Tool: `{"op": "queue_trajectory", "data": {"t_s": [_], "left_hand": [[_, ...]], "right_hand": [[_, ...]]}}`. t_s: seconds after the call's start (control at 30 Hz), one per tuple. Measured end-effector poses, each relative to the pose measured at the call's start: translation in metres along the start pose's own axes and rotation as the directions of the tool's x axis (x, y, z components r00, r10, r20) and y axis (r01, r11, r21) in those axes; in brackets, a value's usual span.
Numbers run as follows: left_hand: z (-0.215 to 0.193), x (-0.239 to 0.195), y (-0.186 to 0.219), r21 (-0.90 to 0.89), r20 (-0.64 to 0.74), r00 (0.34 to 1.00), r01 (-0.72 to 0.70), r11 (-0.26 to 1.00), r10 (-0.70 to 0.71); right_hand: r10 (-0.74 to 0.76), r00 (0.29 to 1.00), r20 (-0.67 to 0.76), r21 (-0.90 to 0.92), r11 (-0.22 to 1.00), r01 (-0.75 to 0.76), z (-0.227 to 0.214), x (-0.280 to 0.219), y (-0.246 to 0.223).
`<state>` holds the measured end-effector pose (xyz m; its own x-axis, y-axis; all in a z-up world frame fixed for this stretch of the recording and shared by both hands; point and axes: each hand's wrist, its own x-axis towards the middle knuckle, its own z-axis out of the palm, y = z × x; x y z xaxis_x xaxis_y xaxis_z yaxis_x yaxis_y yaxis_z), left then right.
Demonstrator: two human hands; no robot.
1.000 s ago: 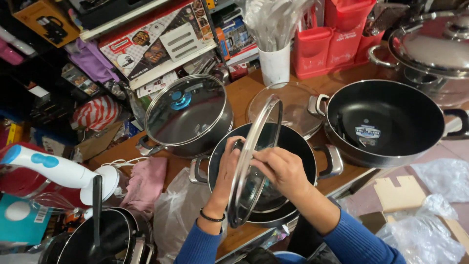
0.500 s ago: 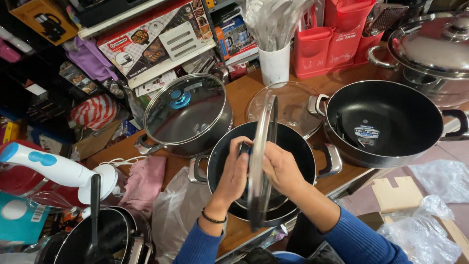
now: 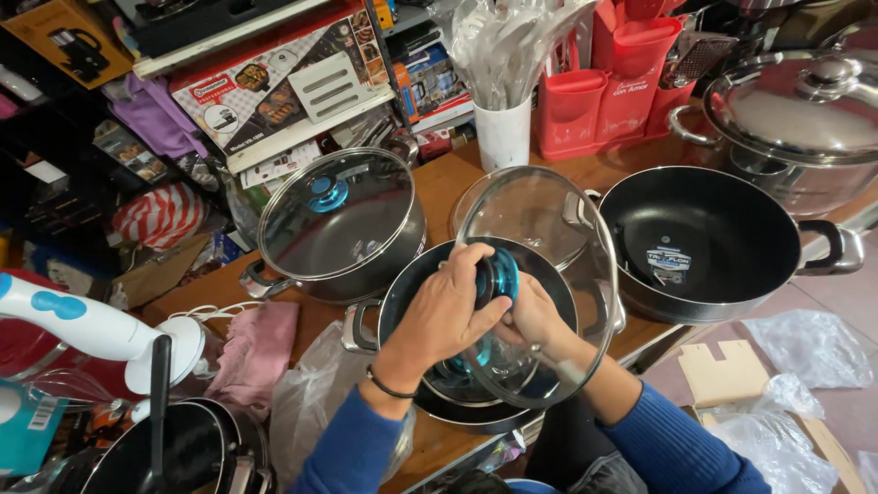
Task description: Assembling glass lids for pots by attaching knobs and handles and placing them on the pots
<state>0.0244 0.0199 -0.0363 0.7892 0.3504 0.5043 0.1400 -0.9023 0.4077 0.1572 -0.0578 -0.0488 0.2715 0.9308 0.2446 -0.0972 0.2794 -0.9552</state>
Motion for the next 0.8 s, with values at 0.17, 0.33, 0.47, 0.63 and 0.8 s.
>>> {"op": "queue_trajectory", "data": {"t_s": [0.17, 0.33, 0.47, 0.63, 0.8], "left_hand": [[-0.017, 0.009, 0.013, -0.003, 0.083, 0.996, 0.020, 1.000, -0.020], [-0.004, 0.004, 0.007, -0.080, 0.020, 0.994, 0.104, 0.991, -0.103], [-0.001, 0.002, 0.007, -0.115, -0.094, 0.993, 0.059, 0.992, -0.070], [-0.029, 0.005, 0.012, -0.153, -0.083, 0.995, -0.074, 0.986, 0.062], [-0.049, 0.009, 0.022, -0.393, 0.067, 0.987, -0.111, 0.913, 0.149]], "right_hand": [[0.015, 1.000, 0.001, 0.023, 1.000, -0.015, -0.004, -0.001, 0.005], [0.029, 1.000, 0.007, 0.038, 0.999, -0.029, -0.003, 0.003, 0.009], [0.042, 0.999, 0.014, 0.055, 0.998, -0.043, -0.007, 0.000, 0.014], [0.058, 0.998, 0.028, 0.078, 0.995, -0.060, -0.010, 0.000, 0.020], [0.071, 0.996, 0.044, 0.101, 0.992, -0.075, -0.011, 0.001, 0.026]]}}
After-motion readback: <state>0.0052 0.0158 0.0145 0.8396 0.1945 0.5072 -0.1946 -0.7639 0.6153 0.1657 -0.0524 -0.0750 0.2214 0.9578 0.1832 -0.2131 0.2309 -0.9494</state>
